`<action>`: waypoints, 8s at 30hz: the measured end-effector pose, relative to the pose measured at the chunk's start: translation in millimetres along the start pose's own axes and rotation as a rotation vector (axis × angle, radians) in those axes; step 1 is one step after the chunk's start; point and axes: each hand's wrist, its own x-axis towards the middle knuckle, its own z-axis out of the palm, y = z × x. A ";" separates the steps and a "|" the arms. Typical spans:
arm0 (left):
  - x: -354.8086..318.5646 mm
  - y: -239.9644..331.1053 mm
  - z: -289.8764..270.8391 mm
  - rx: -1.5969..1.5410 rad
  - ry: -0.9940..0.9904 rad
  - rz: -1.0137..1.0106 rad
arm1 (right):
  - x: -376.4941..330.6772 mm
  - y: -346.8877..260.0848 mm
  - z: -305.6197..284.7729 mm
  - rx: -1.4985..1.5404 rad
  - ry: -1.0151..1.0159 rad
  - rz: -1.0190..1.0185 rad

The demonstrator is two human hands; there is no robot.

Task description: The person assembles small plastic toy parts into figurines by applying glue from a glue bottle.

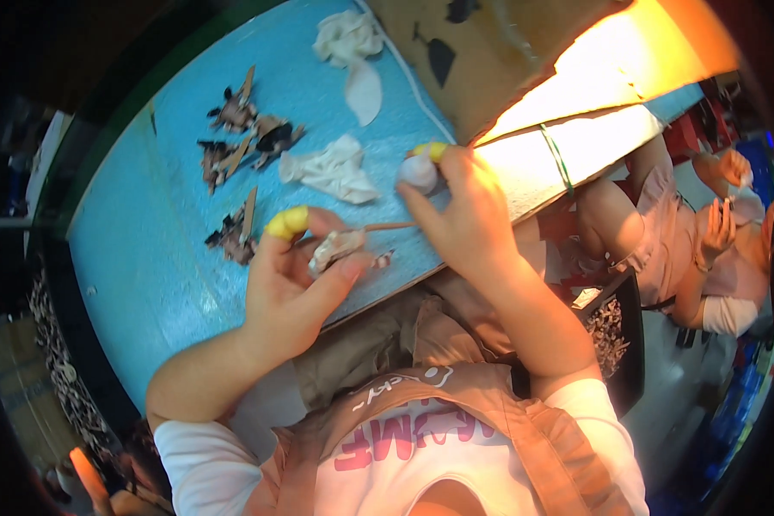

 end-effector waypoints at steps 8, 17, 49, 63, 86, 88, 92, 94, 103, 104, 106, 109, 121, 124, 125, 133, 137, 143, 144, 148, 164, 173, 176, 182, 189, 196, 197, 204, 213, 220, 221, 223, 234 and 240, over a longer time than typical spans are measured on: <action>2.1 0.6 -4.4 -0.064 -0.004 -0.096 | 14.0 22.0 -43.3 0.039 0.365 -0.045; 0.6 -3.4 2.6 -0.088 -0.123 -0.117 | 87.8 128.4 -73.2 -0.515 -0.052 0.020; 8.5 1.5 9.7 0.468 -0.063 0.128 | -1.1 -47.5 -50.9 0.282 -0.177 -0.091; 12.2 -0.6 7.7 0.498 -0.144 0.148 | -10.0 -55.5 -45.1 -0.103 -0.102 -0.362; 4.7 -7.5 1.6 0.851 -0.226 0.576 | -34.4 -62.3 -35.0 0.218 -0.124 -0.034; 3.4 -10.6 1.2 0.852 -0.196 0.619 | -32.5 -64.4 -35.2 0.203 -0.144 -0.042; 3.7 -10.3 -2.5 0.867 -0.195 0.626 | -33.3 -60.5 -27.9 0.233 -0.161 -0.027; 1.2 -2.1 -0.3 0.661 -0.195 0.336 | -35.8 -61.5 -25.0 0.370 -0.071 0.046; -3.4 5.6 2.8 0.257 -0.263 -0.149 | -43.0 -47.2 -33.9 0.137 -0.119 -0.139; -2.5 7.2 2.6 0.254 -0.267 -0.151 | -41.7 -48.1 -34.8 0.133 -0.119 -0.135; -3.8 14.9 2.2 0.414 -0.305 -0.112 | -39.2 -52.0 -33.9 -0.061 -0.146 -0.199; 0.6 26.6 3.0 0.394 -0.352 -0.267 | -38.9 -47.6 -34.0 0.035 -0.199 -0.175; -3.7 12.5 3.6 0.255 -0.328 -0.222 | -43.7 -43.4 -29.6 0.198 -0.150 -0.182; -3.6 13.0 3.5 0.232 -0.321 -0.245 | -45.2 -40.8 -27.3 0.262 -0.148 -0.162; -3.2 14.3 3.3 0.232 -0.321 -0.245 | -44.6 -41.5 -28.2 0.262 -0.148 -0.162; -3.6 7.7 1.8 0.309 -0.312 0.044 | -52.7 -66.1 -16.9 0.840 -0.026 0.291; -0.8 11.1 2.8 0.216 -0.362 -0.064 | -51.5 -48.9 -25.1 0.960 -0.197 0.276; 0.2 7.3 8.1 -0.324 -0.371 -0.182 | -45.3 -53.4 -19.8 0.417 0.036 -0.056; 0.9 5.0 7.2 -0.333 -0.365 -0.169 | -44.8 -53.5 -19.7 0.333 0.022 -0.118; -1.2 7.0 8.4 -0.324 -0.239 -0.091 | -40.3 -48.7 -13.6 0.333 -0.004 -0.236; 6.7 31.1 -11.6 0.434 -0.310 0.572 | -1.2 -53.5 24.1 -0.112 -0.186 -0.326; 7.2 22.1 -13.9 0.341 -0.214 0.503 | -23.8 -56.8 9.8 -0.019 -0.301 -0.158; 7.6 20.0 -14.4 0.344 -0.208 0.468 | -20.3 -67.3 16.2 -0.104 -0.147 -0.109; 5.6 21.5 -15.4 0.331 -0.207 0.401 | -25.7 -54.5 -2.3 -0.108 -0.534 -0.248; 4.9 17.4 -10.6 0.378 -0.253 0.376 | -31.2 -72.0 -60.3 0.623 -0.254 0.065; -2.4 15.2 -4.9 0.507 -0.284 0.356 | -15.6 -79.6 -42.4 0.293 -0.240 -0.196; -3.4 15.3 -5.0 0.507 -0.293 0.334 | -16.3 -80.2 -41.8 0.295 -0.240 -0.193; -3.1 15.7 -6.7 0.450 -0.320 0.247 | -18.0 -74.9 -43.5 0.107 -0.181 -0.205; 0.9 19.8 -4.9 0.398 -0.337 0.438 | -37.3 -49.2 -15.9 0.348 -0.255 0.185; -6.6 22.7 -4.1 0.382 -0.310 0.356 | -31.9 -60.4 -27.8 0.221 -0.180 -0.106; -7.3 21.8 -3.1 0.378 -0.286 0.326 | -34.1 -59.5 -33.6 0.214 -0.173 -0.094; -4.6 17.4 -5.4 0.377 -0.411 0.313 | -39.2 -56.7 -46.4 0.290 -0.269 -0.091; -2.1 35.5 -0.5 0.578 -0.350 0.019 | -93.3 -34.9 -159.9 -0.154 -0.482 0.203; 9.2 46.8 -20.3 0.906 -0.480 0.301 | -148.9 -10.2 -247.8 -0.647 -0.894 0.745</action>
